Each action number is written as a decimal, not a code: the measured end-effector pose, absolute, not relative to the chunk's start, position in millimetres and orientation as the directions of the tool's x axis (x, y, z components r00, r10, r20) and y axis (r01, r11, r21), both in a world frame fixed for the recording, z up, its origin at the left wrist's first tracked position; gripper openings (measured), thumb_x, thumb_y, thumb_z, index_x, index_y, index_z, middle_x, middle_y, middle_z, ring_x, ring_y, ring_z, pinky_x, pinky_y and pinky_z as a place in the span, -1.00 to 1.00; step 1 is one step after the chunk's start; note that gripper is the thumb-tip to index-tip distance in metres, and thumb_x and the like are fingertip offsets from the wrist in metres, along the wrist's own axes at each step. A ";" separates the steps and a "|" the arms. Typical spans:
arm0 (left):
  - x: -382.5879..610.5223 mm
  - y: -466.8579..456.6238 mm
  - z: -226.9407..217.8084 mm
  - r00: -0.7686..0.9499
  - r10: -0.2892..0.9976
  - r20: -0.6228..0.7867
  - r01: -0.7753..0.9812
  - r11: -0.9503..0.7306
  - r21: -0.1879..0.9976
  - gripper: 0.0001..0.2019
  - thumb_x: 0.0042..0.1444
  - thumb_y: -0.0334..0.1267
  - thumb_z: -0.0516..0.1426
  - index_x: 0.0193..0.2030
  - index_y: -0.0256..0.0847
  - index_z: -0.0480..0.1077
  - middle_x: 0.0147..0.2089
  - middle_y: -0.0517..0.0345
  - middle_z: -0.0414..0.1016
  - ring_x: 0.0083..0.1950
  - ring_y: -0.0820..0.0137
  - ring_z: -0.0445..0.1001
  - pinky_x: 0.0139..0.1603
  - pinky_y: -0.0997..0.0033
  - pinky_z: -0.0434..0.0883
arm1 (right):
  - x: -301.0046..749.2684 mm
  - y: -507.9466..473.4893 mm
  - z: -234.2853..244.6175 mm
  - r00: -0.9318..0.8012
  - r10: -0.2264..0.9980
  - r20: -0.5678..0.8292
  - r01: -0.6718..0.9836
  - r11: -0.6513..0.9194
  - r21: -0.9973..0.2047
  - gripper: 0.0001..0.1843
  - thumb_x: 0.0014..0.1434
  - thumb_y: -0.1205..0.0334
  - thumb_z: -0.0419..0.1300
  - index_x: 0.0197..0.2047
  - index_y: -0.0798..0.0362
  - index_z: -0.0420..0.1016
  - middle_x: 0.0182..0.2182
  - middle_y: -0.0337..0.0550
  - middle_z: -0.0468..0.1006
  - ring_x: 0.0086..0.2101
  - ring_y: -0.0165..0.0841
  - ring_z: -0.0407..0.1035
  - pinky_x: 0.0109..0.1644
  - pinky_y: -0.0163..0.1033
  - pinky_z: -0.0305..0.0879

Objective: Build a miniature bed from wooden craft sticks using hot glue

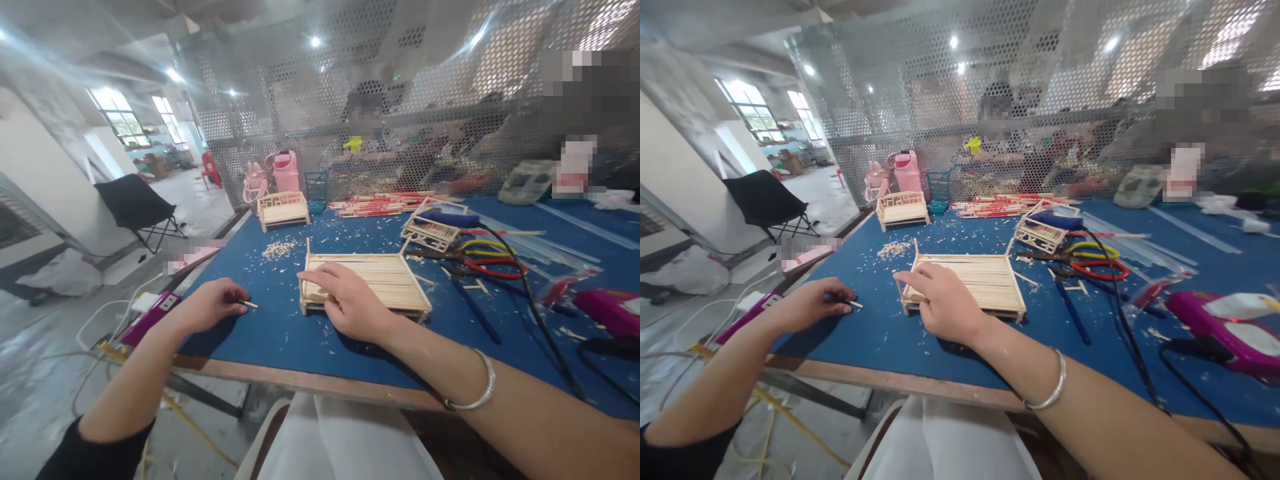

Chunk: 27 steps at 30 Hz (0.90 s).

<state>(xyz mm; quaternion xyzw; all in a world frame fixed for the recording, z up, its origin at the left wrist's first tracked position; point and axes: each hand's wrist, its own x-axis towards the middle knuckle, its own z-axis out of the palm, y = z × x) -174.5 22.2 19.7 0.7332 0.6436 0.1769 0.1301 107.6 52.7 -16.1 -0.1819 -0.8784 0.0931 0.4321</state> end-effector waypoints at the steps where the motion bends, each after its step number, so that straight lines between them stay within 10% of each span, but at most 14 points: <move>1: -173.8 19.5 17.0 0.114 0.986 0.122 0.899 -0.155 0.410 -0.83 -0.22 -0.04 0.22 -0.53 -0.05 0.51 -0.44 0.11 0.55 -0.41 0.28 0.44 -0.37 0.41 0.33 | 107.4 52.8 -16.2 -0.561 0.400 0.724 0.239 0.916 -0.321 -0.39 -0.09 0.59 -0.04 0.05 0.12 0.39 -0.22 0.00 0.46 -0.18 -0.23 0.33 -0.07 -0.07 0.34; 7: -134.2 34.9 4.7 -0.030 0.928 0.372 0.906 -0.131 0.402 -0.81 -0.04 -0.10 0.12 -0.51 -0.09 0.48 -0.44 0.09 0.54 -0.41 0.28 0.42 -0.36 0.38 0.30 | 107.0 52.5 -15.7 -0.549 0.392 0.738 0.259 0.919 -0.296 -0.38 -0.10 0.59 -0.05 0.05 0.09 0.39 -0.24 -0.02 0.47 -0.20 -0.24 0.33 -0.10 -0.08 0.34; 15: -109.1 51.1 -6.6 -0.011 0.930 0.368 0.896 -0.155 0.416 -0.87 -0.07 -0.27 0.14 -0.42 -0.10 0.54 -0.38 0.09 0.53 -0.38 0.30 0.43 -0.25 0.34 0.36 | 107.9 51.0 -15.4 -0.544 0.409 0.733 0.281 0.911 -0.300 -0.39 -0.08 0.59 -0.04 0.05 0.07 0.40 -0.21 -0.02 0.48 -0.19 -0.22 0.34 -0.09 -0.07 0.32; 27: -62.2 9.5 -0.5 -0.144 0.869 0.473 0.553 -0.326 0.767 -0.79 -0.06 -0.12 0.15 -0.37 -0.17 0.53 -0.27 0.10 0.44 -0.18 0.32 0.43 -0.10 0.34 0.36 | 108.2 51.0 -14.0 -0.564 0.409 0.717 0.275 0.912 -0.304 -0.38 -0.10 0.57 -0.03 0.07 0.11 0.39 -0.20 0.01 0.47 -0.17 -0.20 0.32 -0.07 -0.04 0.30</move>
